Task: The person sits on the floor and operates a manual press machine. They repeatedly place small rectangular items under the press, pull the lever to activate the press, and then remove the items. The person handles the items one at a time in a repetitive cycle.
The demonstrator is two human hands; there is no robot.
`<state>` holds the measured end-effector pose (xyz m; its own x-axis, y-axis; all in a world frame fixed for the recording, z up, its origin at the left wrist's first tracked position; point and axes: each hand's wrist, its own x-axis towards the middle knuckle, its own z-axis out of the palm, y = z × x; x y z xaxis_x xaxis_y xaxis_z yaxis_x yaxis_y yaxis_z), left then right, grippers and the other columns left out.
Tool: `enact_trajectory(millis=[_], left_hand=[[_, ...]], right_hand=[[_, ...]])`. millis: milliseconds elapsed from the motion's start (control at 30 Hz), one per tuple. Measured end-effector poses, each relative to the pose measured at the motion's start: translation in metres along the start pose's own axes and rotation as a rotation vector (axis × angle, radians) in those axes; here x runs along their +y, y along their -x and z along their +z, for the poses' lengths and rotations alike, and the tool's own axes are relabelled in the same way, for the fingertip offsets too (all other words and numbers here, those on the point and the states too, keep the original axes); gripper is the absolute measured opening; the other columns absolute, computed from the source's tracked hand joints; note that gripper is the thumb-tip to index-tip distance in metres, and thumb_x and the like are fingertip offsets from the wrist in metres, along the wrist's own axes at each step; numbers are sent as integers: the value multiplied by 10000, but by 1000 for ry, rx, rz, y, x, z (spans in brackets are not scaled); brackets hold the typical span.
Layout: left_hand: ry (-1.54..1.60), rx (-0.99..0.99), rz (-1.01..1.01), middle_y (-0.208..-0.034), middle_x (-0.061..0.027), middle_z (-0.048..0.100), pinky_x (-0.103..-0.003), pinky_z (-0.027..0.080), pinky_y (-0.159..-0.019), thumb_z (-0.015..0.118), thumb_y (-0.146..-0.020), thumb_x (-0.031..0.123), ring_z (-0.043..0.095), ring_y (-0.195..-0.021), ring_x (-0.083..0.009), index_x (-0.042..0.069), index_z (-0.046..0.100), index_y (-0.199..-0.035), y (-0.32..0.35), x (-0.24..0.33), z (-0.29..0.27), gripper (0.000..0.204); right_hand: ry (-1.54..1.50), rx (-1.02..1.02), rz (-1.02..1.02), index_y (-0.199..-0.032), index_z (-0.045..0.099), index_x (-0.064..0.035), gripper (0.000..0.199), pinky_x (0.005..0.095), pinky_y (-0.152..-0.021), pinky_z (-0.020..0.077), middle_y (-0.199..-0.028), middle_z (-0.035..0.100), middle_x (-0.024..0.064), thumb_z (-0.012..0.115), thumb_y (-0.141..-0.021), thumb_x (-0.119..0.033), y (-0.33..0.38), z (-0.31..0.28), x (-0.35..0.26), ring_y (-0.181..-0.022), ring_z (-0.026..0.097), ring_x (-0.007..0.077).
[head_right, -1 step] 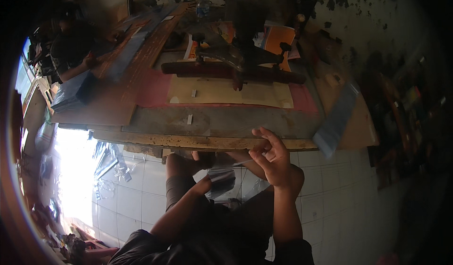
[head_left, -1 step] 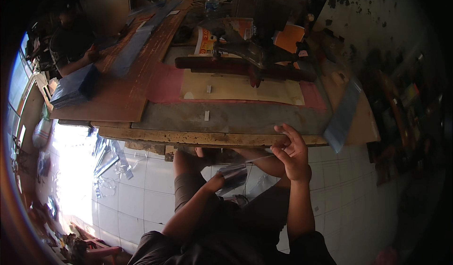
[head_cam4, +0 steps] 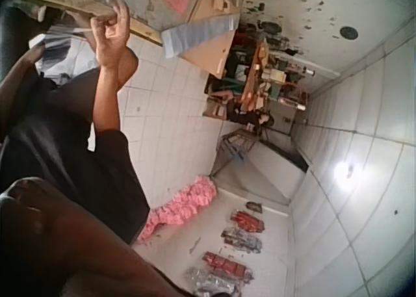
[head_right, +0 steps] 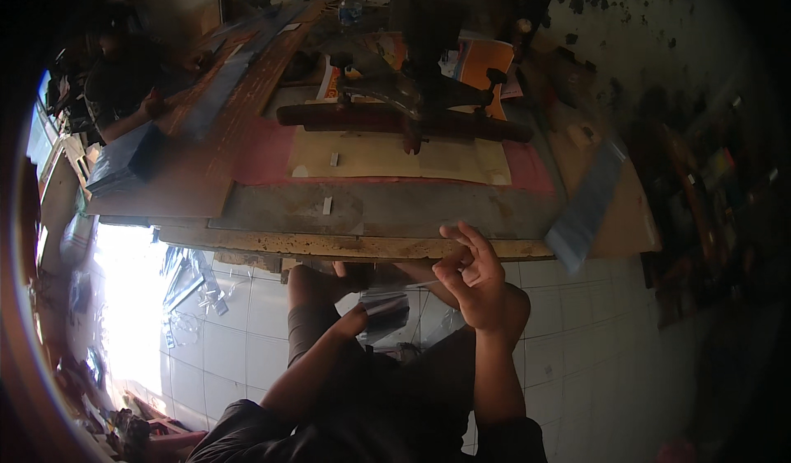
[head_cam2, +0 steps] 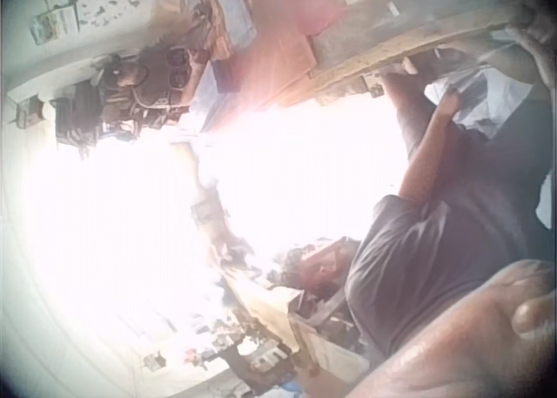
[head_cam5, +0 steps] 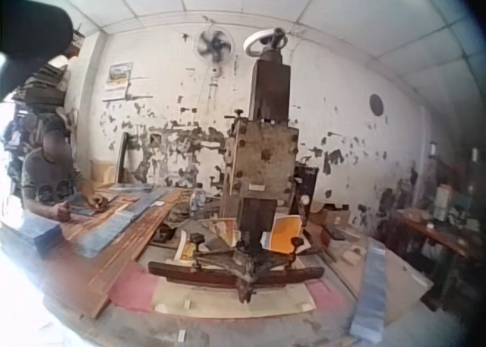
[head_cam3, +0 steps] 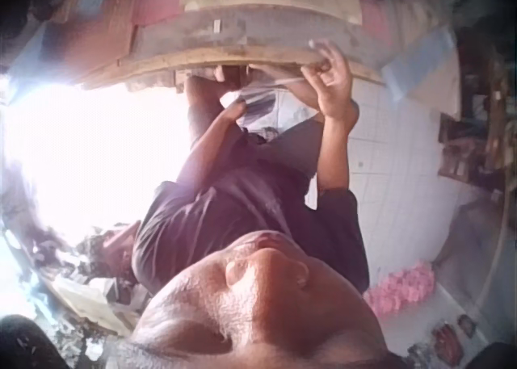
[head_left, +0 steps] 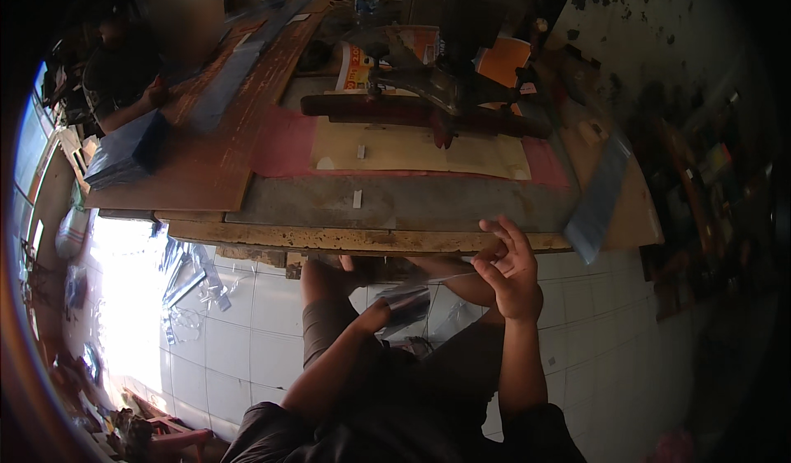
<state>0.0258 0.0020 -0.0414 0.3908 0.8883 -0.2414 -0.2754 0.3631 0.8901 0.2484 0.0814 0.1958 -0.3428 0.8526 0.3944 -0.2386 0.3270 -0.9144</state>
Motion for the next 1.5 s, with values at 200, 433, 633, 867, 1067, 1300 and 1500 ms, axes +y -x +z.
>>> enact_trajectory(millis=[200, 433, 633, 867, 1067, 1300, 1500], left_hand=[[-197, 65, 48, -1376, -167, 602, -357, 412, -1119, 449, -1018, 133, 588, -1249, -253, 8, 585, -1375, -9, -21, -10, 402], [-148, 16, 96, -1405, -168, 580, -373, 395, -1133, 430, -989, 99, 556, -1288, -267, -8, 534, -1415, -15, -81, -43, 452], [-196, 24, 43, -1406, -155, 580, -382, 412, -1127, 481, -1061, 256, 554, -1294, -255, 3, 502, -1440, -3, -12, -7, 456], [-141, -61, 42, -1475, -167, 524, -394, 362, -1175, 411, -1032, 150, 490, -1375, -268, 25, 504, -1459, -3, -10, -6, 455], [94, -34, -20, -1482, -172, 517, -384, 364, -1178, 394, -996, 84, 478, -1388, -255, 16, 521, -1443, 1, -14, -3, 470], [-170, 313, 158, -1414, -141, 577, -350, 380, -1133, 400, -973, 17, 527, -1317, -230, -4, 528, -1420, 21, 19, -14, 465], [-288, 326, 230, -1300, -99, 619, -309, 414, -1037, 415, -984, 49, 543, -1201, -178, 9, 557, -1380, 18, 32, -22, 422]], right_hand=[[33, -40, -153, -1513, 384, -11, 753, 271, -825, 553, -1423, 513, 209, 655, -822, 121, 20, 11, -11, -878, 635, 111], [227, -132, -163, -1446, 482, 30, 706, 296, -924, 501, -1405, 498, 180, 640, -762, 113, 7, -1, -19, -866, 644, 100], [196, -120, -119, -1439, 486, 42, 711, 308, -926, 502, -1400, 506, 166, 656, -752, 103, -3, -3, -26, -913, 650, 118], [189, -138, -164, -1481, 456, -11, 694, 312, -886, 516, -1461, 490, 162, 641, -818, 74, -14, -4, -29, -1092, 641, 179], [204, -59, -228, -1386, 547, 39, 594, 381, -925, 519, -1365, 581, 193, 685, -813, -33, -29, -2, -33, -1130, 657, 264], [23, -818, 451, -1010, 744, 5, 154, 363, -978, 512, -948, 745, 121, 710, -913, -110, 30, -26, 1, -993, 717, 259], [741, -753, 644, -1091, 733, -34, 211, 365, -937, 516, -1139, 719, 114, 690, -930, -162, 177, -43, 177, -1078, 676, 279]])
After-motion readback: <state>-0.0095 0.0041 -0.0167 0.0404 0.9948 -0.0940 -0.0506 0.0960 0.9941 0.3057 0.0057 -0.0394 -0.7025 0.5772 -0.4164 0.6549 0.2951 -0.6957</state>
